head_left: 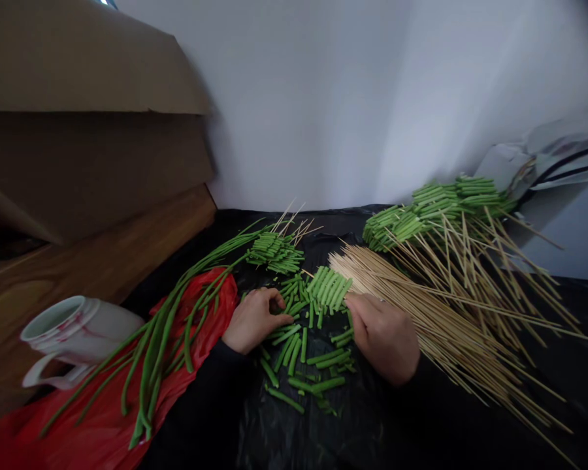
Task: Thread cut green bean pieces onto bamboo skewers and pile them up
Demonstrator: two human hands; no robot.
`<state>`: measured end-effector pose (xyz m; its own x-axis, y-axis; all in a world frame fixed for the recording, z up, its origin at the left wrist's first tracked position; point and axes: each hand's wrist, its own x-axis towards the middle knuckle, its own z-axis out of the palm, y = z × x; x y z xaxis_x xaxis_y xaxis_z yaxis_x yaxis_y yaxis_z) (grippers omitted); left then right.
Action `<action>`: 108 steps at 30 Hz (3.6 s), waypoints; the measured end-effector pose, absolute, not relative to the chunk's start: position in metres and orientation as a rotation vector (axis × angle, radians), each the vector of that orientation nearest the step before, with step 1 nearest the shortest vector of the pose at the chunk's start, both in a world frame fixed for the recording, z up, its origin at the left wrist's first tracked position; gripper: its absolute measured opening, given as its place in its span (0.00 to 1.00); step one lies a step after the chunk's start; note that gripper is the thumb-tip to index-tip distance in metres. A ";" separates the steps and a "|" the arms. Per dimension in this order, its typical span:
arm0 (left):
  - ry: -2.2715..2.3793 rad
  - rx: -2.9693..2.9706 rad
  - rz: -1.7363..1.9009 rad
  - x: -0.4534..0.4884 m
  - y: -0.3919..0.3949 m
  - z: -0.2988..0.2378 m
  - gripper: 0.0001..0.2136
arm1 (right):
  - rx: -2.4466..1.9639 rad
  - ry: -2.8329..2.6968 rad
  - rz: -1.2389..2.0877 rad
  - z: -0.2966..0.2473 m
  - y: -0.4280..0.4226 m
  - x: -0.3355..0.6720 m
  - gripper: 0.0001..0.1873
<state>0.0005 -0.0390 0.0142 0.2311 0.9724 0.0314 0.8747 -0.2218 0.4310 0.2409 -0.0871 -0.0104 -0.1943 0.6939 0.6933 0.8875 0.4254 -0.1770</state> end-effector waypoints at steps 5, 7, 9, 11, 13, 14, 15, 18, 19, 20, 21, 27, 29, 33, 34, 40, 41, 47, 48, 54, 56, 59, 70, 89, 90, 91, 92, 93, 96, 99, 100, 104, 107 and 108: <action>1.729 2.232 0.340 -0.005 -0.040 0.016 0.08 | -1.338 -1.961 -0.327 -0.011 -0.087 0.240 0.12; 1.708 2.231 0.372 -0.006 -0.040 0.016 0.06 | -1.344 -1.961 -0.330 -0.012 -0.087 0.240 0.13; 1.688 2.191 0.498 -0.005 -0.039 0.017 0.06 | -1.346 -1.963 -0.324 -0.011 -0.088 0.240 0.13; 1.667 2.073 0.715 -0.002 -0.039 0.018 0.07 | -1.343 -1.968 -0.314 -0.011 -0.088 0.240 0.13; 1.611 1.869 0.933 0.004 -0.039 0.019 0.09 | -1.340 -1.968 -0.314 -0.011 -0.089 0.239 0.12; 1.558 1.748 1.013 0.007 -0.039 0.019 0.11 | -1.341 -1.967 -0.315 -0.011 -0.090 0.238 0.12; 1.493 1.624 1.070 0.009 -0.039 0.019 0.12 | -1.340 -1.967 -0.314 -0.011 -0.091 0.237 0.12; 1.276 1.276 1.141 0.016 -0.040 0.017 0.16 | -1.330 -1.987 -0.287 -0.011 -0.093 0.235 0.12; 1.220 1.179 1.152 0.017 -0.040 0.017 0.16 | -1.323 -1.998 -0.276 -0.011 -0.093 0.234 0.12; 1.176 1.093 1.161 0.018 -0.040 0.017 0.17 | -1.317 -2.008 -0.269 -0.011 -0.094 0.234 0.12; 1.141 1.019 1.168 0.019 -0.040 0.017 0.16 | -1.312 -2.014 -0.266 -0.011 -0.094 0.233 0.12; 1.038 0.809 1.159 0.019 -0.040 0.020 0.14 | -1.279 -2.033 -0.252 -0.012 -0.097 0.229 0.12; 1.026 0.785 1.172 0.018 -0.040 0.019 0.13 | -1.273 -2.036 -0.255 -0.013 -0.097 0.229 0.12; 1.029 0.762 1.181 0.018 -0.038 0.016 0.12 | -1.280 -2.061 -0.279 -0.013 -0.097 0.228 0.12; 1.034 0.758 1.182 0.018 -0.038 0.016 0.12 | -1.284 -2.067 -0.282 -0.013 -0.097 0.228 0.12; 1.047 0.744 1.189 0.017 -0.038 0.017 0.11 | -1.300 -2.068 -0.282 -0.013 -0.097 0.228 0.12; 1.049 0.745 1.188 0.017 -0.038 0.016 0.11 | -1.298 -2.073 -0.282 -0.013 -0.097 0.228 0.12; 1.054 0.752 1.137 0.020 -0.039 0.014 0.10 | -1.309 -2.071 -0.245 -0.017 -0.097 0.227 0.11; 1.051 0.758 1.132 0.021 -0.039 0.013 0.11 | -1.318 -2.075 -0.229 -0.017 -0.097 0.227 0.11; 1.058 0.787 1.163 0.023 -0.041 0.015 0.12 | -1.306 -2.084 -0.181 -0.016 -0.097 0.227 0.12; 1.052 0.761 1.169 0.022 -0.041 0.015 0.13 | -1.302 -2.081 -0.179 -0.014 -0.098 0.227 0.12; 1.030 0.713 1.141 0.021 -0.040 0.016 0.11 | -1.303 -2.082 -0.183 -0.013 -0.098 0.227 0.12; 0.962 0.638 1.049 0.020 -0.040 0.014 0.09 | -1.277 -2.037 -0.196 -0.015 -0.100 0.226 0.13; 1.001 0.754 1.028 0.030 -0.045 0.012 0.11 | -1.262 -2.042 -0.198 -0.015 -0.101 0.222 0.13; 0.998 0.765 1.035 0.030 -0.045 0.013 0.11 | -1.263 -2.045 -0.204 -0.015 -0.100 0.222 0.13; 0.995 0.771 1.037 0.030 -0.045 0.013 0.11 | -1.263 -2.049 -0.210 -0.014 -0.100 0.222 0.13; 0.993 0.776 1.034 0.030 -0.045 0.014 0.11 | -1.263 -2.052 -0.215 -0.014 -0.100 0.223 0.13; 0.990 0.780 1.030 0.029 -0.045 0.014 0.10 | -1.264 -2.053 -0.221 -0.013 -0.100 0.223 0.13; 0.974 0.787 1.013 0.028 -0.044 0.013 0.10 | -1.264 -2.053 -0.227 -0.013 -0.099 0.224 0.14; 0.955 0.782 1.004 0.028 -0.043 0.011 0.11 | -1.255 -2.056 -0.216 -0.014 -0.099 0.226 0.14; 0.953 0.782 1.002 0.027 -0.043 0.011 0.11 | -1.253 -2.055 -0.212 -0.014 -0.099 0.226 0.14; 0.948 0.796 0.992 0.028 -0.044 0.010 0.12 | -1.261 -2.043 -0.211 -0.015 -0.098 0.226 0.14; 0.954 0.806 0.987 0.028 -0.044 0.009 0.11 | -1.256 -2.043 -0.207 -0.015 -0.099 0.226 0.14; 0.957 0.808 0.989 0.029 -0.044 0.009 0.11 | -1.254 -2.044 -0.204 -0.014 -0.099 0.226 0.14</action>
